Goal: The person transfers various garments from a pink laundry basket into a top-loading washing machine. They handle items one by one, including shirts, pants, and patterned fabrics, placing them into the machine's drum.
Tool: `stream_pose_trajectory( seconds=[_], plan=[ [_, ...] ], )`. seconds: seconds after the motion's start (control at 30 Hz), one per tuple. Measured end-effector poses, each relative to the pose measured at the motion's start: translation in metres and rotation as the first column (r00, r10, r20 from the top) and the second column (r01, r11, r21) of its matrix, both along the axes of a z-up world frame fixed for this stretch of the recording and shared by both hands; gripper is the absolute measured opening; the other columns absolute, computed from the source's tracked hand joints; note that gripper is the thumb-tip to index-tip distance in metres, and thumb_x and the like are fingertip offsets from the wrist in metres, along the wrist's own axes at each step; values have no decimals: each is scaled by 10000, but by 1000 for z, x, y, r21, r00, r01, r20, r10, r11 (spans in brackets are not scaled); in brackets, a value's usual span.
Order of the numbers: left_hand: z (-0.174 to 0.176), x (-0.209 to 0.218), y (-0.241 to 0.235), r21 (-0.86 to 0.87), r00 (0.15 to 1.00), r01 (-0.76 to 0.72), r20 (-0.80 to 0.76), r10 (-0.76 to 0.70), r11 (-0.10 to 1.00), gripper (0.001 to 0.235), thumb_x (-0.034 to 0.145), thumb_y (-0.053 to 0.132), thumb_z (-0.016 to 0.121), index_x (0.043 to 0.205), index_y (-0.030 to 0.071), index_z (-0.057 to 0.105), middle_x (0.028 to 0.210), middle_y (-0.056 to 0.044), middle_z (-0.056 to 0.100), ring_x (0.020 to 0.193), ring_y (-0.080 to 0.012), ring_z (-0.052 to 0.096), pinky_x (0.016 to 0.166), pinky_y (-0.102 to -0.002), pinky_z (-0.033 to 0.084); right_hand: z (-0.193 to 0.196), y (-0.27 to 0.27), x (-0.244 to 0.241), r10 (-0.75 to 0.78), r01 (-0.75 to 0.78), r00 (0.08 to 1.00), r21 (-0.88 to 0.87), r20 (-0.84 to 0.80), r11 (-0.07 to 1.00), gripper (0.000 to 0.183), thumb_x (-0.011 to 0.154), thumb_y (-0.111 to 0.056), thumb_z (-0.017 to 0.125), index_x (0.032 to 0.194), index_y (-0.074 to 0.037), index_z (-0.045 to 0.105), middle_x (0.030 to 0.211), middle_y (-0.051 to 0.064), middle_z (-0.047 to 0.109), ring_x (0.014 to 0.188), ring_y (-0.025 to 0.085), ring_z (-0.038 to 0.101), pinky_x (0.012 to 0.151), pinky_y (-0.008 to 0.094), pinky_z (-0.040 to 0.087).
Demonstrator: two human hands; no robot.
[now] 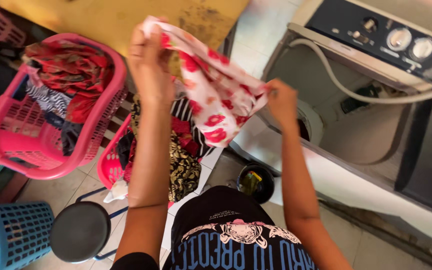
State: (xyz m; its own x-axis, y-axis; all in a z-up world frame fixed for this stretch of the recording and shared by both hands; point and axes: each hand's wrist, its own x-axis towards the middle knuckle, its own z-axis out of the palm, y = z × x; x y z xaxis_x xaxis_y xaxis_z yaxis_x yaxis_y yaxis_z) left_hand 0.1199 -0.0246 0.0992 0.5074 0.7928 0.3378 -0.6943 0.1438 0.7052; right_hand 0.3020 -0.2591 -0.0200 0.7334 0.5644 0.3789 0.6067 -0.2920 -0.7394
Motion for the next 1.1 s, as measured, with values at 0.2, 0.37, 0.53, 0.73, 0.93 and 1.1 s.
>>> stream_pose_trajectory(
  seconds=[0.2,0.37,0.53,0.73,0.93,1.1],
  plan=[
    [-8,39,-21,317,980,76,-198,-13,945,195,1097,87,583,1284,132,615,927,43,657,838,-33,631,750,-216,542,27,-98,76,74,141,967,750,-245,646,139,1115,21,503,1168,-45,614,1003,16,609,844,108,549,726,245,452],
    [-21,113,-58,700,914,91,-342,220,709,208,1081,45,517,1163,37,708,1001,-61,741,910,-107,688,836,-275,555,86,-166,114,-5,91,993,767,-114,636,135,1107,74,529,1145,-43,585,993,12,583,787,72,494,671,203,394],
    [-12,210,-160,580,905,418,-199,-377,699,202,1091,111,572,1253,46,673,1165,-69,751,978,-125,707,906,-293,575,117,-193,112,-42,95,994,591,-103,801,180,990,35,622,1155,-33,637,1104,28,644,974,133,654,846,273,582],
    [-39,252,-259,828,906,372,-226,-358,420,284,975,45,595,1217,92,738,1402,-148,646,1238,-290,622,1186,-478,191,56,-193,124,-51,18,993,301,103,954,240,940,13,747,1149,-16,632,1068,83,696,1016,254,697,906,354,558],
    [-163,271,-255,505,758,613,-593,-272,608,777,961,290,749,1583,123,315,1456,-160,635,1415,-365,547,1167,-450,408,-31,-220,178,-347,322,928,176,138,930,204,875,30,682,1074,-3,650,992,181,701,955,356,726,827,388,557],
    [-252,253,-250,534,577,661,-811,99,528,877,878,348,804,1569,128,311,1494,-211,514,1431,-421,438,1111,-566,343,-132,-212,223,-331,329,930,39,161,944,252,823,43,664,1067,-16,692,989,197,706,968,418,695,839,423,555]
  ],
)
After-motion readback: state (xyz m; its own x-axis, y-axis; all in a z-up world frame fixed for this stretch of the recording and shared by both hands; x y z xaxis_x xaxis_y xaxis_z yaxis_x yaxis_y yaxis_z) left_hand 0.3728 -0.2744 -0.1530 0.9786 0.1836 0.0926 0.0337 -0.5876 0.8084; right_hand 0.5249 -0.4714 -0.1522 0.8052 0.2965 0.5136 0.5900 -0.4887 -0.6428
